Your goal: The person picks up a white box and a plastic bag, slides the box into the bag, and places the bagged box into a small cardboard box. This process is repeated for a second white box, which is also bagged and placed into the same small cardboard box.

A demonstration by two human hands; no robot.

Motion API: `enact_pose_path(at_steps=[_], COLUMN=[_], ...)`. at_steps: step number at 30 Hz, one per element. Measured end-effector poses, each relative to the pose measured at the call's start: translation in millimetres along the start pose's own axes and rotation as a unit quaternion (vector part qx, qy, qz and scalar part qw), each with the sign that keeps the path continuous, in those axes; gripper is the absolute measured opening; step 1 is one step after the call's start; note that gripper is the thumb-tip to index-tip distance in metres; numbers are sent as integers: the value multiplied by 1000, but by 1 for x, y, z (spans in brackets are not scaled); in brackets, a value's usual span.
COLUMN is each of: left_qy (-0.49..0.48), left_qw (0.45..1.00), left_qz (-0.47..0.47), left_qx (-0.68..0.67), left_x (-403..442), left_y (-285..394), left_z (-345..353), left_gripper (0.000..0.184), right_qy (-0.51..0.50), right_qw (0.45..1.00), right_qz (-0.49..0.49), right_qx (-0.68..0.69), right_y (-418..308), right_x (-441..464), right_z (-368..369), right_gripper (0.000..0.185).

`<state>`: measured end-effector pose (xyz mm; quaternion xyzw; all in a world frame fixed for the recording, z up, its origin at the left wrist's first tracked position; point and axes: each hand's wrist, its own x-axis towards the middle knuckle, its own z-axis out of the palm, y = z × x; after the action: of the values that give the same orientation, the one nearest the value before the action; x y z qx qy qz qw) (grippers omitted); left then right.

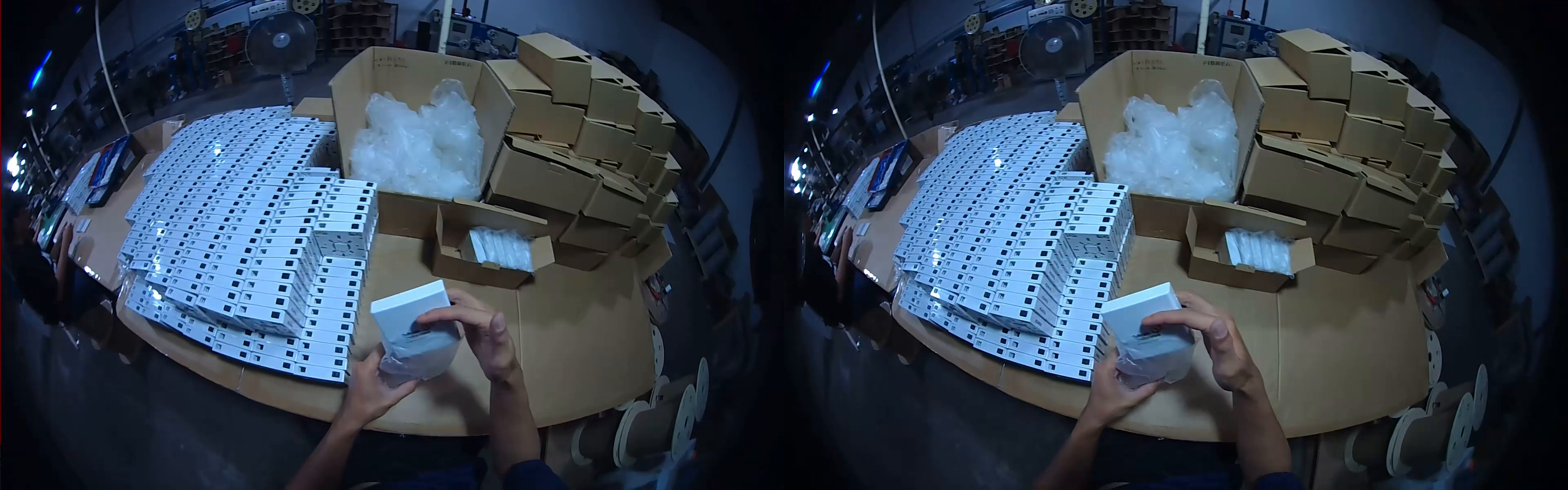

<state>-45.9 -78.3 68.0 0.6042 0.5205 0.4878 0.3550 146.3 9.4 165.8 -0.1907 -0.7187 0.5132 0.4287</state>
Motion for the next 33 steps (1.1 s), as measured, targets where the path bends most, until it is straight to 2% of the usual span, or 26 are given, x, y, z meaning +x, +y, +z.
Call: enact_pose_path(at_steps=[1,4,8,9,12,13,16,17,20,21,23,25,28,33], left_qy=[-10,1,-26,-49,-29,-41,14,5,62,56,48,43,28,6], left_qw=[999,996,985,982,915,933,922,904,923,924,933,945,970,985], left_qz=[-35,-41,-67,-38,-124,-123,-116,-113,-82,-84,-86,-74,-41,-49], left_qx=[-14,-73,-158,-180,-382,-335,-370,-412,-370,-369,-345,-315,-239,-167], left_x=[-1,0,-2,-2,-5,-6,-6,-10,-10,-11,-12,-12,-12,-14], left_y=[-2,-9,-8,1,-22,-27,-29,-39,-31,-30,-29,-28,-15,-23], left_z=[0,3,1,-1,4,4,13,13,15,13,12,11,2,-10], left_gripper=[65,63,76,63,42,36,36,44,36,36,36,37,37,43], right_qy=[-15,22,68,78,97,61,111,135,159,181,202,249,247,235], right_qw=[1000,998,995,993,980,976,985,965,958,955,945,939,942,951], right_qz=[23,49,54,74,156,168,101,115,176,175,202,188,190,171], right_qx=[8,20,47,56,77,123,88,192,164,155,157,145,129,106], right_y=[5,17,33,38,44,49,48,43,60,63,67,63,67,62], right_x=[-3,-11,-19,-23,-35,-41,-51,-52,-72,-76,-85,-82,-85,-81], right_z=[-2,7,13,12,10,4,18,19,12,18,26,36,32,32], right_gripper=[99,98,85,86,79,63,52,60,53,37,28,16,14,13])
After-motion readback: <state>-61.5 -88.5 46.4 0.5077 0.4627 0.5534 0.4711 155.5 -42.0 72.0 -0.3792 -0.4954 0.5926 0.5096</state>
